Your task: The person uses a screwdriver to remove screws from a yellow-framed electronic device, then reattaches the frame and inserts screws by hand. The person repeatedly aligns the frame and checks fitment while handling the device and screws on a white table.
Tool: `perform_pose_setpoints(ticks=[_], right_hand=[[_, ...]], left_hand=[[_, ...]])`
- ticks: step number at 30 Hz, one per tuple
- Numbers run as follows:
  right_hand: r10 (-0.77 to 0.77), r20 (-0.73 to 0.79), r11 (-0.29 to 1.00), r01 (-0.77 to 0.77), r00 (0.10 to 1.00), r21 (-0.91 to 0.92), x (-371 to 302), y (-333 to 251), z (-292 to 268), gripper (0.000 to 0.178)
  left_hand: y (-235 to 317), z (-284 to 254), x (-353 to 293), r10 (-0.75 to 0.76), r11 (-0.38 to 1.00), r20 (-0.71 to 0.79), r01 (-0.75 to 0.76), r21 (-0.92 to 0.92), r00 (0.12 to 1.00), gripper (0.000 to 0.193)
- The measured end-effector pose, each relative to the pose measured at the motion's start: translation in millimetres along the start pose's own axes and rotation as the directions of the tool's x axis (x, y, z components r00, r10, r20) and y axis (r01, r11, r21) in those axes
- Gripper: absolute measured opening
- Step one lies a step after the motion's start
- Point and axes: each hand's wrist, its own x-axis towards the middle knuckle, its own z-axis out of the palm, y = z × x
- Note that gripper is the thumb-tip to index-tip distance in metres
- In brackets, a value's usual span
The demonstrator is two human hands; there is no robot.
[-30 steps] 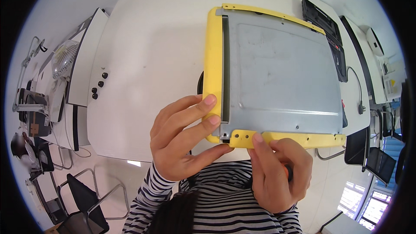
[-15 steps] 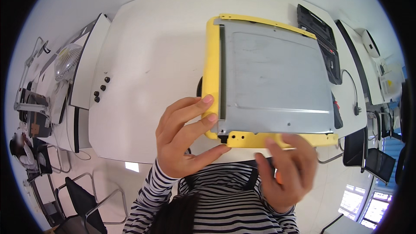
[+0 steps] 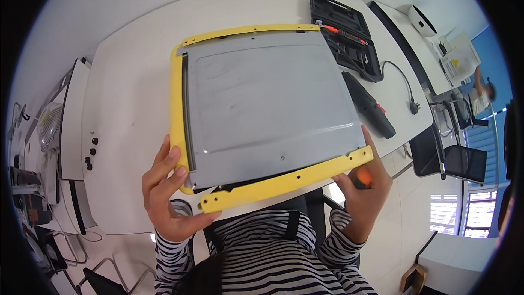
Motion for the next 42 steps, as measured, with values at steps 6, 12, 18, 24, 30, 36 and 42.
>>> perform_pose_setpoints(ticks=[6, 12, 18, 24, 30, 36, 42], right_hand=[[-0.077, 0.022, 0.995, 0.079, 0.997, -0.061, 7, 2, 3, 0.079], [-0.01, 0.047, 1.0, 0.011, 0.999, -0.013, 8, -7, 6, 0.076], [0.002, -0.012, 0.997, -0.001, 1.0, 0.075, 5, -6, 8, 0.068], [-0.005, -0.046, 0.992, -0.001, 0.999, -0.128, -3, 14, 0, 0.061], [-0.098, -0.042, 0.989, 0.092, 0.994, -0.117, -2, 15, -1, 0.058], [-0.023, -0.104, 0.997, 0.016, 0.994, -0.07, -2, 13, 2, 0.056], [-0.031, -0.082, 0.995, 0.023, 0.996, -0.095, 2, 10, 5, 0.051]], left_hand=[[0, 4, -4, -0.025, 1.0, -0.028, 0.026, 0.013, 0.999, 0.059], [-2, 4, -6, -0.02, 1.0, -0.089, 0.02, 0.006, 0.996, 0.053], [-5, 8, -1, 0.023, 0.999, -0.104, -0.027, -0.036, 0.994, 0.053], [-6, 5, 4, 0.066, 0.997, -0.089, -0.068, -0.023, 0.994, 0.057], [-7, 7, 6, 0.079, 0.995, -0.141, -0.088, -0.054, 0.987, 0.063], [-9, 3, 8, 0.085, 0.996, -0.124, -0.087, -0.016, 0.989, 0.059], [-8, 8, 9, 0.08, 0.997, -0.167, -0.079, 0.015, 0.983, 0.052]])
